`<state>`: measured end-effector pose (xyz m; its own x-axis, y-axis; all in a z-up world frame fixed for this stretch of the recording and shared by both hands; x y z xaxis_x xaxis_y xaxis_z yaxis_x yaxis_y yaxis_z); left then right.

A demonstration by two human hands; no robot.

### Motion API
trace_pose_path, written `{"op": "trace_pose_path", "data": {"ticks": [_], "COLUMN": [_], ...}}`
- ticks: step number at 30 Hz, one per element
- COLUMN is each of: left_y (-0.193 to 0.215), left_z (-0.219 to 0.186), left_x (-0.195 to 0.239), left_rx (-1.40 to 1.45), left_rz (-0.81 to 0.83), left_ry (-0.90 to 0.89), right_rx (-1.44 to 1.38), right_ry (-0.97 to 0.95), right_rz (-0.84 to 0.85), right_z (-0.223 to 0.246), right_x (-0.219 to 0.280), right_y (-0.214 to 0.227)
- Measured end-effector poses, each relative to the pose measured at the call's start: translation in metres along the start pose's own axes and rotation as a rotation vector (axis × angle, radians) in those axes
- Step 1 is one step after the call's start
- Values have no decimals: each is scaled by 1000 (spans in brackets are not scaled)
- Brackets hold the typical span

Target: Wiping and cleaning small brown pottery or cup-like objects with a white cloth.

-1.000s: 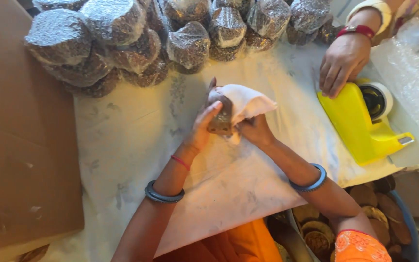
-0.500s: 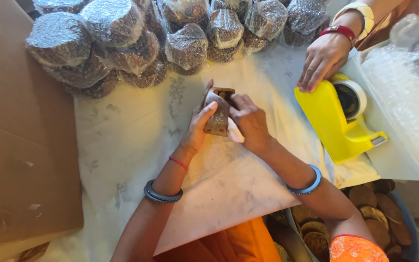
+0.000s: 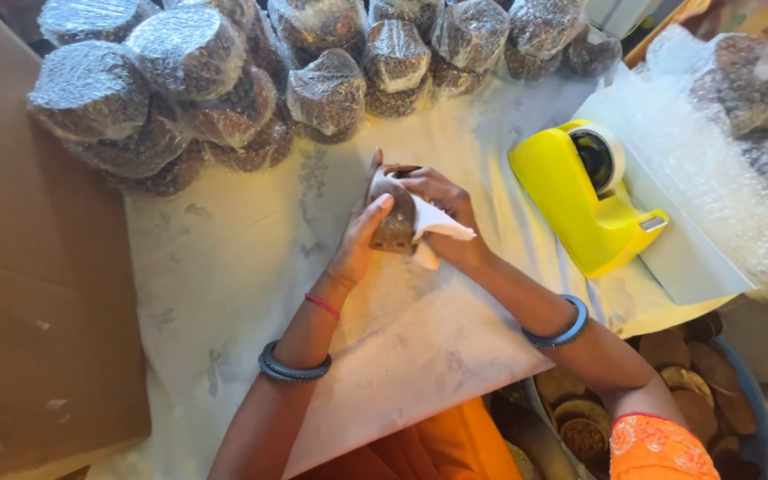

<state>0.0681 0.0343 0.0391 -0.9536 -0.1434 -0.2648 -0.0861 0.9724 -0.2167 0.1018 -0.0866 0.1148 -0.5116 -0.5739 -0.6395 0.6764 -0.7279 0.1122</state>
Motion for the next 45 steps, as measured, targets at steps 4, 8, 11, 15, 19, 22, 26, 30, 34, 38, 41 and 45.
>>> {"op": "trace_pose_path", "data": {"ticks": [4, 8, 11, 15, 19, 22, 26, 30, 34, 38, 41, 45], "left_y": [0, -7, -18, -8, 5, -4, -11, 0, 1, 14, 23, 17], "left_z": [-3, 6, 3, 15, 30, 23, 3, -13, -36, -29, -5, -5], "left_x": [-3, 0, 3, 2, 3, 5, 4, 3, 5, 3, -1, -1], "left_rx": [307, 263, 19, 98, 392, 436, 269, -2, -196, -145, 199, 400], "left_rz": [38, 82, 119, 32, 18, 54, 83, -3, -64, -124, -122, -86], "left_ry": [96, 135, 69, 43, 245, 298, 178, -10, -113, -111, 13, 119], "right_rx": [348, 448, 249, 252, 125, 391, 846, 955, 622, 46, -99, 310], "right_ry": [-6, -23, -85, -61, -70, 161, 268, 174, -3, -423, -480, -22], "right_rz": [224, 75, -86, -105, -35, 72, 69, 133, 206, 170, 63, -237], "right_z": [13, 17, 16, 21, 20, 44, 55, 39, -5, -82, -84, -4], "right_x": [-1, -2, -4, -3, -1, -4, -7, -5, 5, 32, 30, 3], "right_y": [-18, -3, 14, 6, -7, -10, -12, -15, -4, 22, 40, 75]}}
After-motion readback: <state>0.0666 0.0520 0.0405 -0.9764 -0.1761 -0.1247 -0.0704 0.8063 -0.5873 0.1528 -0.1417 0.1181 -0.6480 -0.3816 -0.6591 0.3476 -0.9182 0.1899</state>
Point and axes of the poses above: each hand's wrist, its own x-axis away from the middle knuckle, its own y-axis out of the back of the hand, z = x × y, the point moved 8 cm from there along -x, towards the middle knuckle, and after that the axes turned 10 degrees about -x, right-handed, at the moved point
